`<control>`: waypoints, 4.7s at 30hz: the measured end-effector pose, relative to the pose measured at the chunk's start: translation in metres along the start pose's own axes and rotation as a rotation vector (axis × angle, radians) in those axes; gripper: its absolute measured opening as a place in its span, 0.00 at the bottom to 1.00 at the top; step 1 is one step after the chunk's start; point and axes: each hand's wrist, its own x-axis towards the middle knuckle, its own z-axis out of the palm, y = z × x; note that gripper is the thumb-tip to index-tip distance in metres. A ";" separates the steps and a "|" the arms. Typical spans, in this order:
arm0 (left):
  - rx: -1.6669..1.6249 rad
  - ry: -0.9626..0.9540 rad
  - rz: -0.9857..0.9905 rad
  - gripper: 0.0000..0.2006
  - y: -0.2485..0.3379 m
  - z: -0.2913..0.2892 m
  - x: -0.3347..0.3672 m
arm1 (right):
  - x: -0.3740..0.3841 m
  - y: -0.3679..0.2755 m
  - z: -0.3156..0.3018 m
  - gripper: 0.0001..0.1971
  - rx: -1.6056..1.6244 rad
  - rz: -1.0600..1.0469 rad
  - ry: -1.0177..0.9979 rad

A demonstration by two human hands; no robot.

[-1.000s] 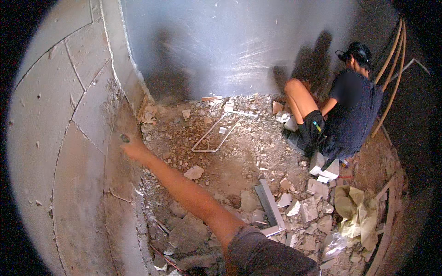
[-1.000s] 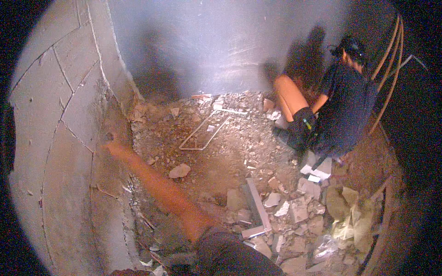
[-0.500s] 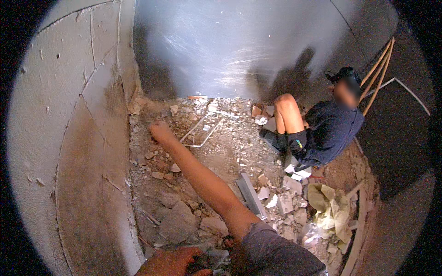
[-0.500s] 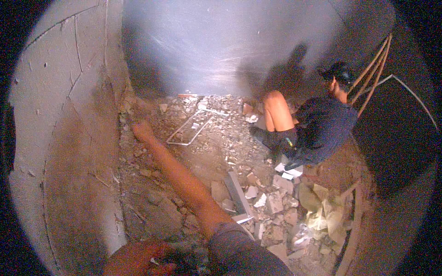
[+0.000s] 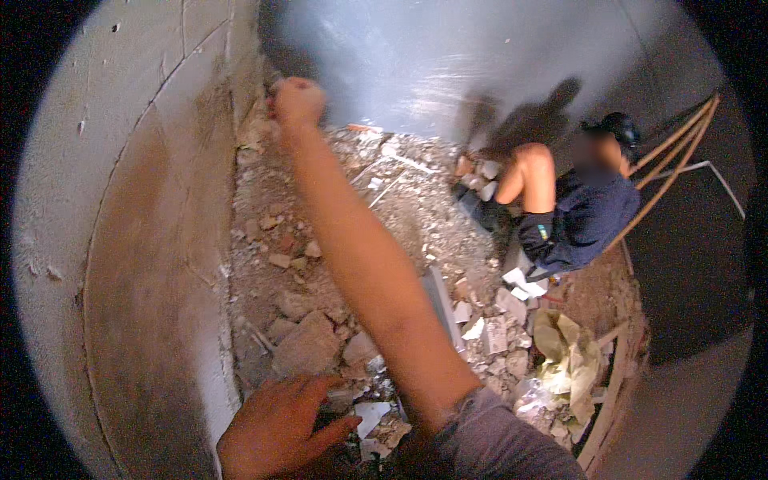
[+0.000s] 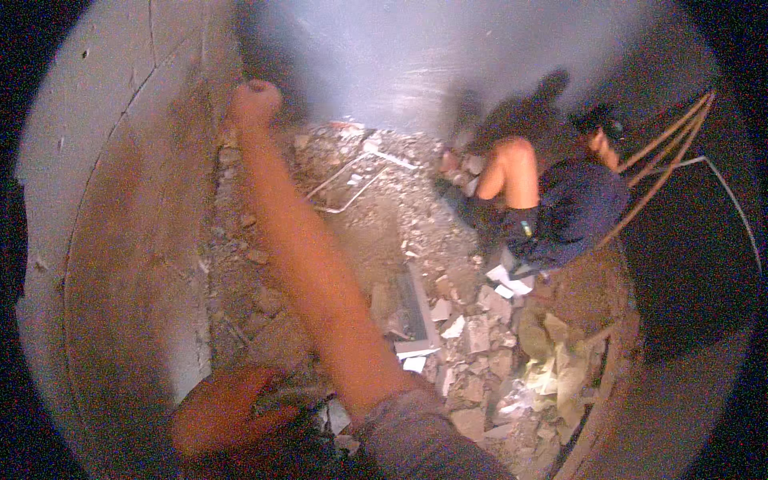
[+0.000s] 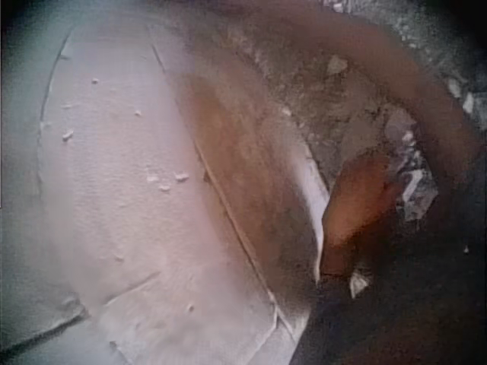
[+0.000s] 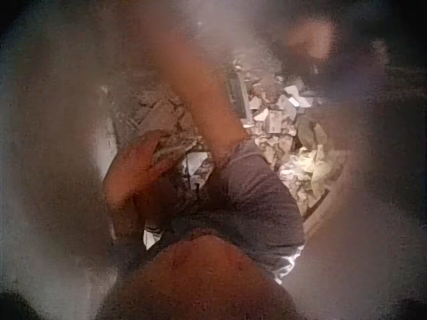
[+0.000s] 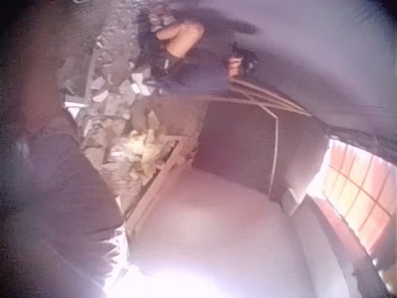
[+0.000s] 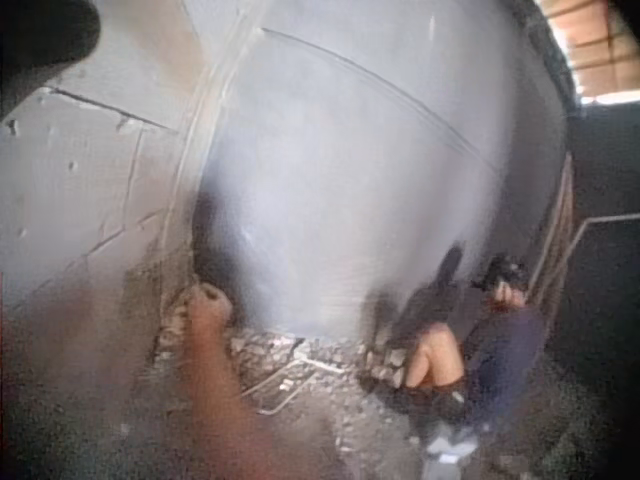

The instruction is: The person scrapes the side of a concrete block wall using a small metal blade, removing debris and smoothing the surface near a corner.

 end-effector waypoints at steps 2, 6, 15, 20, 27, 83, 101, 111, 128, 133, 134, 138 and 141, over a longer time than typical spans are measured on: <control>0.003 0.238 0.040 0.28 -0.011 0.005 -0.012 | -0.028 -0.042 0.002 0.08 0.248 0.195 -0.226; -0.115 0.049 0.091 0.27 0.003 0.014 0.002 | 0.012 -0.036 -0.060 0.08 0.414 0.158 -0.269; -0.018 0.194 -0.528 0.28 0.032 0.015 -0.011 | -0.006 -0.044 -0.043 0.16 0.426 0.101 -0.280; -0.140 0.363 -0.378 0.26 0.027 0.034 -0.023 | -0.003 -0.060 -0.016 0.15 0.630 -0.031 -0.255; -0.219 0.367 -0.598 0.27 0.059 0.039 -0.045 | 0.017 -0.122 -0.009 0.14 0.810 -0.132 -0.163; -0.285 0.555 -0.459 0.27 0.035 0.075 -0.077 | -0.058 -0.027 0.048 0.21 0.170 0.226 -0.735; -0.325 0.555 -0.527 0.25 0.035 0.070 -0.072 | -0.062 -0.013 0.060 0.21 0.103 -0.010 -0.634; -0.316 0.546 -0.430 0.26 0.036 0.063 -0.067 | -0.052 -0.026 0.057 0.22 0.114 0.014 -0.671; -0.313 0.522 -0.397 0.26 0.033 0.063 -0.061 | -0.050 -0.027 0.064 0.21 0.216 0.136 -0.667; -0.298 0.530 -0.462 0.27 0.034 0.059 -0.060 | -0.053 -0.018 0.071 0.20 0.133 0.043 -0.694; -0.287 0.519 -0.521 0.28 0.032 0.060 -0.060 | -0.052 -0.017 0.072 0.20 0.141 0.052 -0.687; -0.290 0.488 -0.455 0.28 0.024 0.062 -0.054 | -0.001 -0.009 0.088 0.18 0.147 0.069 -0.557; -0.284 0.500 -0.462 0.27 0.036 0.067 -0.062 | -0.023 -0.048 0.078 0.19 0.107 0.328 -0.675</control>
